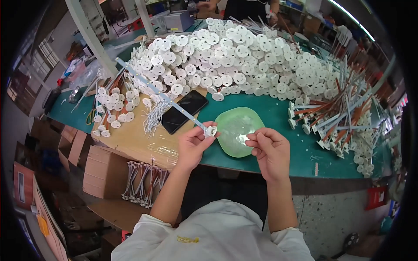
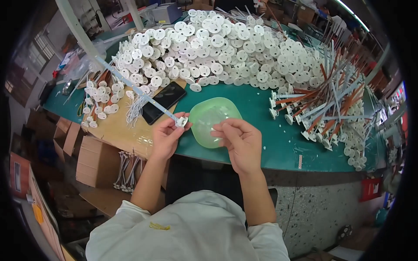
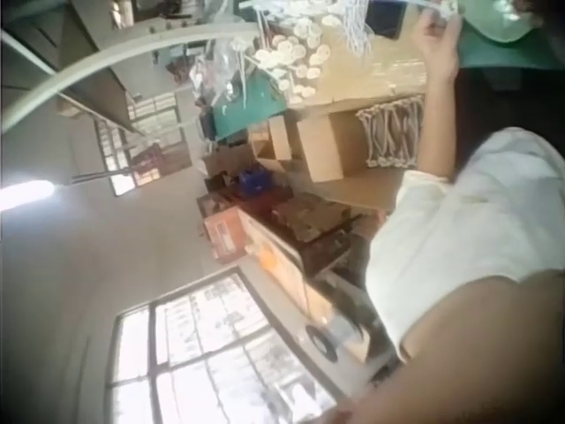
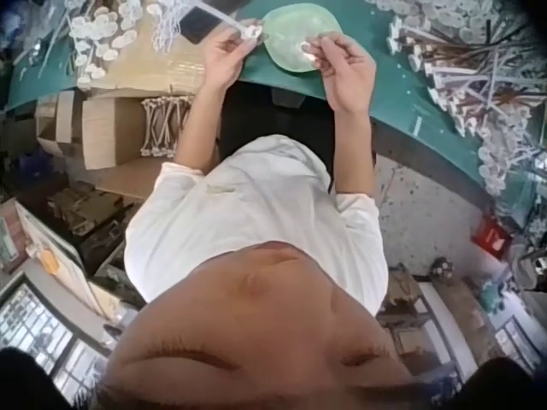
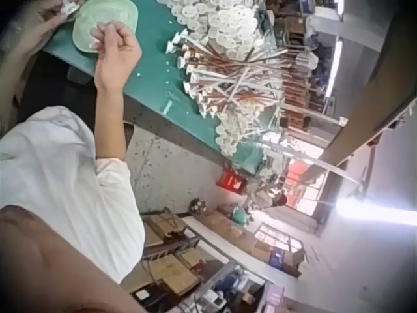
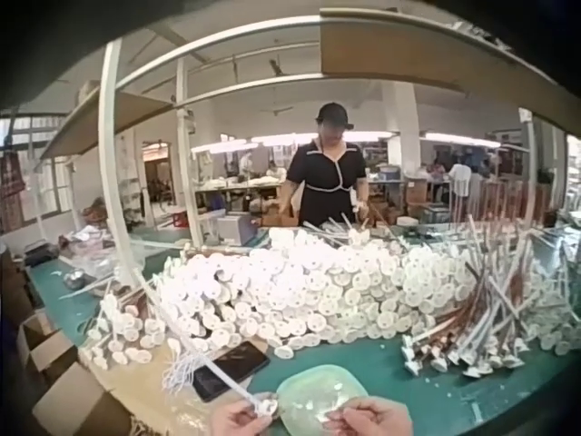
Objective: Assemble light strips by attaching circular plastic components onto long flexible strips.
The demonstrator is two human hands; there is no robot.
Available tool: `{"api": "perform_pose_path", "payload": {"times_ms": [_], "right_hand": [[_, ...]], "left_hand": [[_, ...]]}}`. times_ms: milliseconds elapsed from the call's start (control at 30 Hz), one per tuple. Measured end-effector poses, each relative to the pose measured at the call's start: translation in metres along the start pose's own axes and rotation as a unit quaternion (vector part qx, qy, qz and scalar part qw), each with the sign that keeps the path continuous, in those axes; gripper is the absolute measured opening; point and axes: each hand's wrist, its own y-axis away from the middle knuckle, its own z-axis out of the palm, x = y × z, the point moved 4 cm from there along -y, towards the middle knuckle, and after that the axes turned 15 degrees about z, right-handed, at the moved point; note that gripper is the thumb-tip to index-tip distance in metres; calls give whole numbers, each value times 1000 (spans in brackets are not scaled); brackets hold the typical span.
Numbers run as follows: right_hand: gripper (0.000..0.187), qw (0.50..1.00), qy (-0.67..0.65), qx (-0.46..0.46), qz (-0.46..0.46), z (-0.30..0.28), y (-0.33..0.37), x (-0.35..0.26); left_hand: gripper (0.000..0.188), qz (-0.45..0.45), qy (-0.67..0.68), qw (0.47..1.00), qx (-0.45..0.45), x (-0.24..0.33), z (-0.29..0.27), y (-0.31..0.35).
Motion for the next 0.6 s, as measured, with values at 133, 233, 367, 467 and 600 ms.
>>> {"api": "perform_pose_path", "payload": {"times_ms": [133, 233, 367, 467, 600], "right_hand": [[9, 999, -34, -3, 0, -6, 21, 12], [6, 998, -42, -27, -28, -12, 32, 29], [6, 990, 10, 56, -126, 3, 64, 31], [6, 950, 94, 81, -285, 14, 81, 22], [12, 885, 222, 59, -405, 15, 97, 5]], "left_hand": [[38, -11, -24, 999, 28, 9, 10, 9], [37, -11, 53, 998, 23, 28, 45, 24], [37, -35, 242, 970, 13, 46, 107, 36], [39, -6, 265, 964, 10, 59, 122, 43], [38, -12, 309, 951, -22, 62, 137, 50]]}}
